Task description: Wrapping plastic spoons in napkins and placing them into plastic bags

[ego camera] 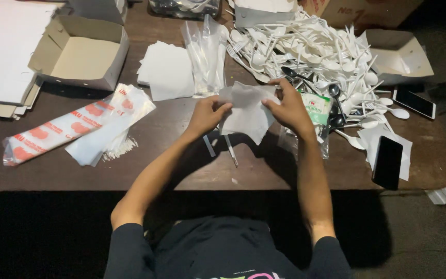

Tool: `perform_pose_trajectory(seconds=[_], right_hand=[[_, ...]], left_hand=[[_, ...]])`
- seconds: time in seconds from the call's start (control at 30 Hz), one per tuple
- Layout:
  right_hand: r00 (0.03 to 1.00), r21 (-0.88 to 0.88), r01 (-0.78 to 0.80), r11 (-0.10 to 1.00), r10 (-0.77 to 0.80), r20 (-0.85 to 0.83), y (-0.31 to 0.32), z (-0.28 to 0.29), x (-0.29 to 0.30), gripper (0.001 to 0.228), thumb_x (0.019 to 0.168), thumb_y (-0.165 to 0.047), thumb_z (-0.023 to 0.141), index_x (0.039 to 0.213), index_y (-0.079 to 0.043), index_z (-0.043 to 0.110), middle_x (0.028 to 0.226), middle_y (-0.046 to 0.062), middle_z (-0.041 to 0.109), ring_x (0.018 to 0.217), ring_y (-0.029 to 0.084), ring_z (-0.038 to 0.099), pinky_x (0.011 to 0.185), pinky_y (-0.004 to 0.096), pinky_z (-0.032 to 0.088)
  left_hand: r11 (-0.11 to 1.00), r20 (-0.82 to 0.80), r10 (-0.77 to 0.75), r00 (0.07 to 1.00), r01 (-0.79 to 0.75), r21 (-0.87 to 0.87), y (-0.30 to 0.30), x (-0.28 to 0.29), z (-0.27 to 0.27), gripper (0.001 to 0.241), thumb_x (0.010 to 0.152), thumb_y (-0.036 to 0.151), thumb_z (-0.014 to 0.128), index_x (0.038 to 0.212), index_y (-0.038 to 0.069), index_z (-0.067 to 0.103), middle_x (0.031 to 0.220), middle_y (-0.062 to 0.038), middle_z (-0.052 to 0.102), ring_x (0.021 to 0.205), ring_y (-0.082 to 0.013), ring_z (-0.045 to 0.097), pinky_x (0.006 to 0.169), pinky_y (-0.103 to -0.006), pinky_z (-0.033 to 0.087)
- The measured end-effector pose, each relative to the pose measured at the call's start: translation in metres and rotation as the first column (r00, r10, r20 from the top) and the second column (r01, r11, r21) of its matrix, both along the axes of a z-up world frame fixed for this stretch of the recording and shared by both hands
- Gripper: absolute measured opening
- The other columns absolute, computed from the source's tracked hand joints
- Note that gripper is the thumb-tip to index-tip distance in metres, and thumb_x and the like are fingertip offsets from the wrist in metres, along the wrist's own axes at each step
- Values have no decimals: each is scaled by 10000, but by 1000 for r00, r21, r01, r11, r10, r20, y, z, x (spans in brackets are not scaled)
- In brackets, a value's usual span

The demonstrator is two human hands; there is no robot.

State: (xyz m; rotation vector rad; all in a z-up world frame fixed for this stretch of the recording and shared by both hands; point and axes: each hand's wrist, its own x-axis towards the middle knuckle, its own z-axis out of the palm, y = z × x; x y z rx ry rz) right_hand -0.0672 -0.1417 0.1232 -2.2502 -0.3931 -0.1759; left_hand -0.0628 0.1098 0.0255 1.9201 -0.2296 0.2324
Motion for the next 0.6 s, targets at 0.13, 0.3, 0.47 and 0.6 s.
perform_pose_trajectory(seconds=[0.13,0.3,0.47,0.6], right_hand=[[990,-111,69,991,-82,-115,-2,-55,11,503,843,-193,804,1309,-101,638,1084,252,712,1043,493,677,899,568,517],[925,-301,109,947,-208,-318,13,-63,-2,658,865,-226,764,1460,-120,505,1329,265,646,1222,472,626,1041,599,476],[937,-327,86,941,-188,-293,6,-101,13,735,802,-165,775,1478,-118,492,1090,233,727,1145,446,674,988,573,520],[932,-261,153,953,-227,-282,4,-106,13,703,768,-124,787,1433,-111,557,975,186,743,1081,405,708,948,546,544]], left_hand=[[991,-58,-15,998,22,129,-5,13,-19,226,956,348,691,911,150,792,804,-113,762,868,-364,737,736,-465,561],[953,-118,36,992,2,302,-4,30,-49,246,882,336,705,1002,133,774,817,-112,762,879,-365,744,766,-477,581],[956,-144,59,988,-15,292,-2,26,-42,255,890,335,697,987,113,779,823,-139,758,896,-397,734,789,-489,574],[955,-141,96,985,-52,291,9,30,-37,246,890,364,709,995,160,797,836,-97,769,898,-357,744,785,-465,580]])
